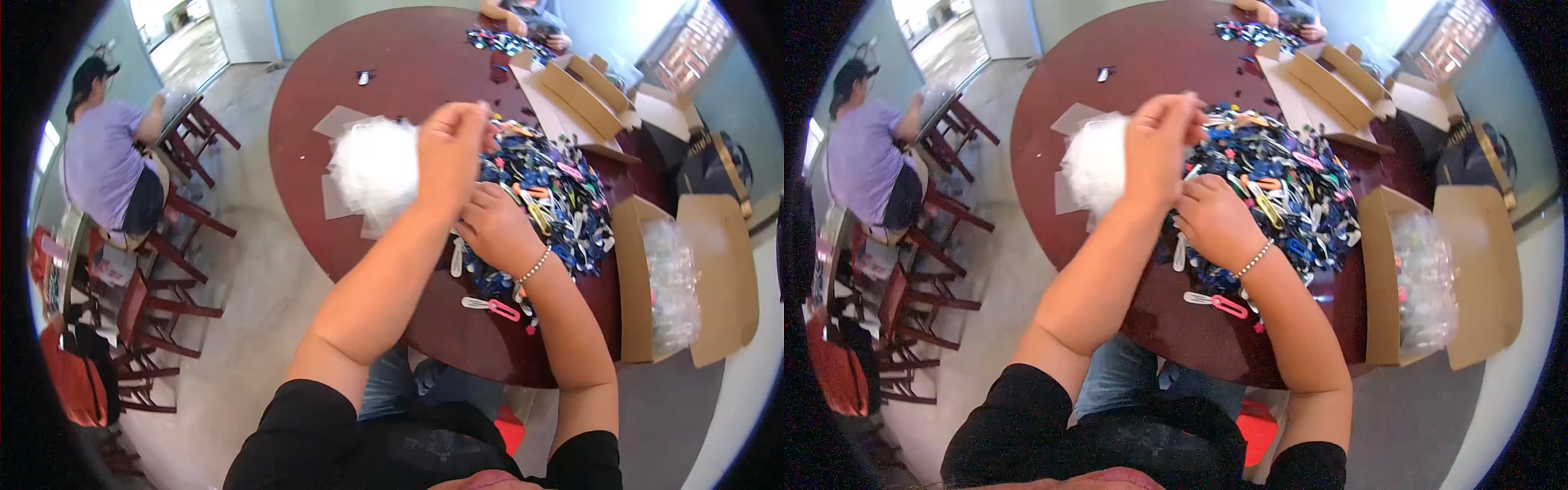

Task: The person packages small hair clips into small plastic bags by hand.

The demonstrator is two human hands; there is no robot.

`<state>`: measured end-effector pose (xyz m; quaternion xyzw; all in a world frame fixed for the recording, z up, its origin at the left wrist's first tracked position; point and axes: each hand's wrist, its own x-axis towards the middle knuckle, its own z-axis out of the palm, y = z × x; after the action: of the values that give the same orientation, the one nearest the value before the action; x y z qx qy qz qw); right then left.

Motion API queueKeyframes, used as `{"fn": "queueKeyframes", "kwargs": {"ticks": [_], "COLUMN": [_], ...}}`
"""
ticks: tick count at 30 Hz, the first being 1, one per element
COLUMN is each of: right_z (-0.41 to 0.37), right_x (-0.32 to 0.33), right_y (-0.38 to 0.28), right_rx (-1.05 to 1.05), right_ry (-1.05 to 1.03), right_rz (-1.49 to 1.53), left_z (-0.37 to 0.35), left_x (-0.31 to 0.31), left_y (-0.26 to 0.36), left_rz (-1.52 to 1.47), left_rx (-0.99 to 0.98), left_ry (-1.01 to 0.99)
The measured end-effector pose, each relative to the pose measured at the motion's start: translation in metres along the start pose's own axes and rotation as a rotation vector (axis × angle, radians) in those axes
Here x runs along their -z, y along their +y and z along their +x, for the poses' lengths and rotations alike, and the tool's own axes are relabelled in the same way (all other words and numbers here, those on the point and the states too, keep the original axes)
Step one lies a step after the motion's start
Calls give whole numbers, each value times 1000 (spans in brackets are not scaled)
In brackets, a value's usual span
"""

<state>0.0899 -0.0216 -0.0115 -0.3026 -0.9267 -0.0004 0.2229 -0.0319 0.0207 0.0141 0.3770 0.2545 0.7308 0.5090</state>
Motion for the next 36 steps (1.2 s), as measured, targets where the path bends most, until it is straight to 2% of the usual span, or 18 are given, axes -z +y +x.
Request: {"fn": "queueKeyframes", "kwargs": {"ticks": [1,4,6,9,11,13,15,16,18,19,21,22,23,25,27,31,33,36], "right_z": [5,13,17,10,10,8,2,-4,-14,-20,-34,-41,-46,-56,-63,-70,-69,-71], "right_x": [-11,-27,-30,-36,-31,-20,0,9,31,37,48,53,56,59,59,57,61,63], "right_y": [1,6,7,11,14,16,15,15,15,18,24,24,25,27,28,28,21,16], "right_rx": [36,108,-155,-191,-172,37,98,63,30,17,48,15,4,-7,-26,-123,-236,-276], "right_ry": [-47,-6,-75,16,-1,82,154,198,285,284,493,510,515,584,590,518,435,430], "right_rz": [-174,-255,34,10,-41,-362,-401,-427,-461,-479,-519,-514,-529,-530,-510,-423,-279,-141], "left_z": [-4,-5,-5,-6,-6,-6,-4,-1,4,3,3,1,-2,-9,-7,-10,-12,-16], "left_x": [-5,-6,-6,-7,-7,-5,-1,2,8,8,9,5,3,0,3,3,0,-5], "left_y": [1,-5,-9,-9,-12,-12,-14,-20,-35,-38,-42,-30,-21,-11,-16,-23,-23,-19], "left_rz": [19,79,91,88,78,101,406,396,914,897,649,563,560,379,300,454,610,645], "left_rx": [-9,-19,-45,-55,-64,-37,-140,-140,-633,-635,31,216,212,501,557,480,407,410], "left_ry": [-21,-113,-121,-136,-157,-167,-143,-153,-45,-60,-381,-507,-526,-676,-744,-760,-734,-736]}}
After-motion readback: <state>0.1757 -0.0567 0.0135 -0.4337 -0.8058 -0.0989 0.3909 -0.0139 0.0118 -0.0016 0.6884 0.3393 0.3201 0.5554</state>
